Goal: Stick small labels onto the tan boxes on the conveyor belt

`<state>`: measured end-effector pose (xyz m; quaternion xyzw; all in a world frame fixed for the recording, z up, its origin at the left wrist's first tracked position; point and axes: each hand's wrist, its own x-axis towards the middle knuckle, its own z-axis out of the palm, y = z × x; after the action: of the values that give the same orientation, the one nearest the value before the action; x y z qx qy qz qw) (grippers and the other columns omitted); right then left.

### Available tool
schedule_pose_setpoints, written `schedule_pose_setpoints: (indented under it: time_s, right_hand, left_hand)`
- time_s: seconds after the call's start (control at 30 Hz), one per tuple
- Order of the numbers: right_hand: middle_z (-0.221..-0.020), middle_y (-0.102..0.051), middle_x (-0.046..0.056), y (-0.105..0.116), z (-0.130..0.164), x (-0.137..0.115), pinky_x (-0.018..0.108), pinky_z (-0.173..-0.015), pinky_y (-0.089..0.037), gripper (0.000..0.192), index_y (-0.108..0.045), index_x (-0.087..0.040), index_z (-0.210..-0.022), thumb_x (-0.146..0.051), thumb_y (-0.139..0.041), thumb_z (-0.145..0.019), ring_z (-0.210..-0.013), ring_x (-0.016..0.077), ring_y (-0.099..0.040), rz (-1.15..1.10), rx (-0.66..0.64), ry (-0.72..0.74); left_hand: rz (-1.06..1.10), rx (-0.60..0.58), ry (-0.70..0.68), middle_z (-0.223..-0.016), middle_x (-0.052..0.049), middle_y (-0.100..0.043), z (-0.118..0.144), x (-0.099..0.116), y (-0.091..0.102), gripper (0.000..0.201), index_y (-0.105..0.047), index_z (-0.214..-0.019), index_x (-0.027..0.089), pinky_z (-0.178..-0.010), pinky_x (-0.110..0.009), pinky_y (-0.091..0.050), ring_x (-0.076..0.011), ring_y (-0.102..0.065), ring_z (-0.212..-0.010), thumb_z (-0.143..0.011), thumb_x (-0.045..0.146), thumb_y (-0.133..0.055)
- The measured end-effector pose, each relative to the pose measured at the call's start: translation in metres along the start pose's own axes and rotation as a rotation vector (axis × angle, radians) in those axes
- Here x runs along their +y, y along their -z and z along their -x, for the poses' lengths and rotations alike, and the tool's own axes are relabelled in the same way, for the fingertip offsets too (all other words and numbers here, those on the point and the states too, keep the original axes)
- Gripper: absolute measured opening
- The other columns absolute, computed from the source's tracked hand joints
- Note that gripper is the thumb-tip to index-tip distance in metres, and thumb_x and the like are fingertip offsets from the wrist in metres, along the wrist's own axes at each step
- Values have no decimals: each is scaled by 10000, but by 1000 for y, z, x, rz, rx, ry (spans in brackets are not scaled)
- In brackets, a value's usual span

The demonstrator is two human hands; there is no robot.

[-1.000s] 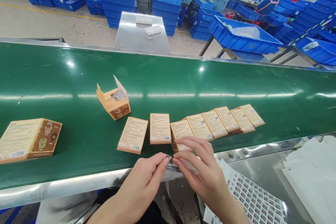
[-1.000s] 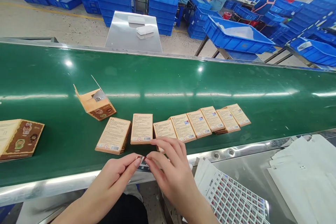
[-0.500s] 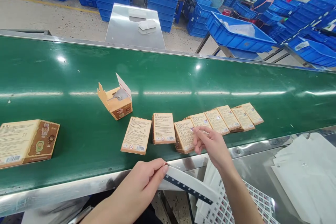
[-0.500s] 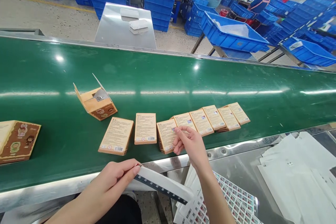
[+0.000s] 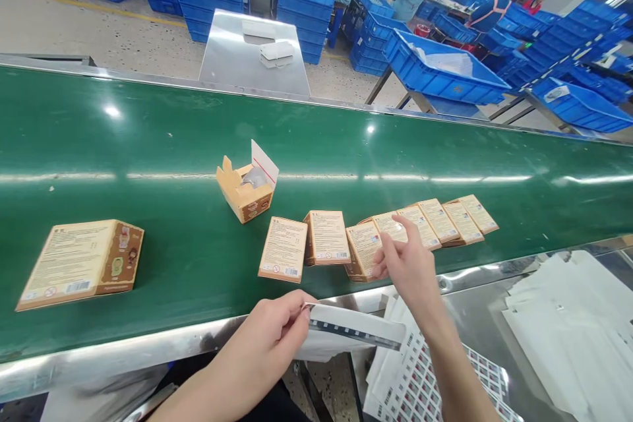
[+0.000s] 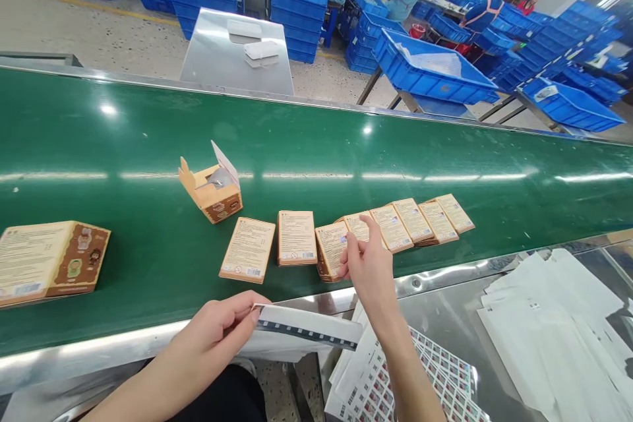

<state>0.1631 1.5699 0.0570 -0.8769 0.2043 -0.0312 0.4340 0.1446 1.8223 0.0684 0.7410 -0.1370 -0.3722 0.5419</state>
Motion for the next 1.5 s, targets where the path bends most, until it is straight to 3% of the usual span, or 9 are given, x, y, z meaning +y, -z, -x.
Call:
schedule_pose_setpoints:
  time_s: [0.1, 0.2, 0.67, 0.73, 0.83, 0.97, 1.1, 1.33, 1.5]
  right_hand:
    - [-921, -760, 52, -10, 33, -31, 335, -733, -599, 188, -653, -243, -1083, -347, -540, -975, -794, 214, -742, 86, -144, 469]
    - [-1140, -719, 76, -25, 63, -55, 399, -931, -533, 90, -674, -235, -1000, -211, -599, -956, -1096, 246, -661, 130, -231, 825]
    - [-1185, -690, 96, -57, 86, -65, 456, -1049, -430, 187, -614, -204, -989, -40, -559, -918, -1200, 256, -597, 160, -123, 932]
    - [-1141, -694, 91, -53, 79, -60, 414, -970, -500, 128, -630, -218, -936, -110, -561, -931, -1139, 247, -629, 44, -103, 806]
    - [-829, -694, 41, -44, 48, -42, 314, -683, -566, 134, -634, -222, -871, -322, -585, -946, -768, 191, -688, -201, -35, 294]
    - [-522, -558, -65, -43, 2, -18, 216, -404, -443, 355, -601, -196, -847, -522, -733, -791, -394, 103, -525, -494, -116, -198]
    - [-523, -598, -45, -54, -12, -15, 216, -410, -491, 439, -594, -186, -798, -556, -800, -684, -414, 117, -584, -507, -111, -245]
    - [-495, -611, -30, -67, -10, -21, 206, -374, -499, 223, -579, -185, -819, -371, -702, -824, -404, 141, -622, -347, -41, -256]
    - [-427, -566, -89, -75, -11, -22, 231, -292, -446, 256, -481, -196, -1113, -259, -604, -897, -315, 171, -567, -231, 76, -225]
  left_hand:
    - [-40, 12, -15, -679, 43, -487, 4, -6, 3, 363, -556, -831, 191, -587, -251, -281, -123, -378, -626, -1022, 404, -333]
    - [-32, 38, -47, -702, 44, -504, 7, -9, 6, 329, -500, -807, 193, -611, -249, -303, -120, -388, -635, -1022, 382, -337]
    - [91, -19, -31, -643, 70, -393, 17, -18, 29, 262, -394, -757, 205, -538, -228, -251, -108, -302, -597, -956, 362, -458]
    - [105, 6, -16, -637, 68, -372, 17, -24, 33, 271, -405, -752, 201, -533, -227, -229, -108, -281, -594, -959, 371, -447]
    - [116, -28, 25, -646, 61, -361, 20, -31, 39, 271, -491, -809, 187, -525, -232, -193, -111, -253, -595, -967, 399, -433]
    - [105, -57, 34, -639, 50, -398, 28, -34, 47, 331, -573, -847, 177, -518, -223, -219, -114, -279, -583, -960, 462, -446]
    - [88, -39, 8, -631, 39, -461, 33, -35, 54, 360, -609, -833, 177, -512, -207, -277, -113, -333, -569, -948, 489, -472]
    - [63, -48, -16, -619, 40, -468, 42, -41, 63, 370, -623, -830, 173, -504, -201, -283, -111, -342, -556, -952, 487, -471]
    - [6, -92, 23, -660, 31, -477, 56, -40, 75, 370, -624, -871, 170, -524, -205, -266, -114, -327, -590, -971, 468, -430]
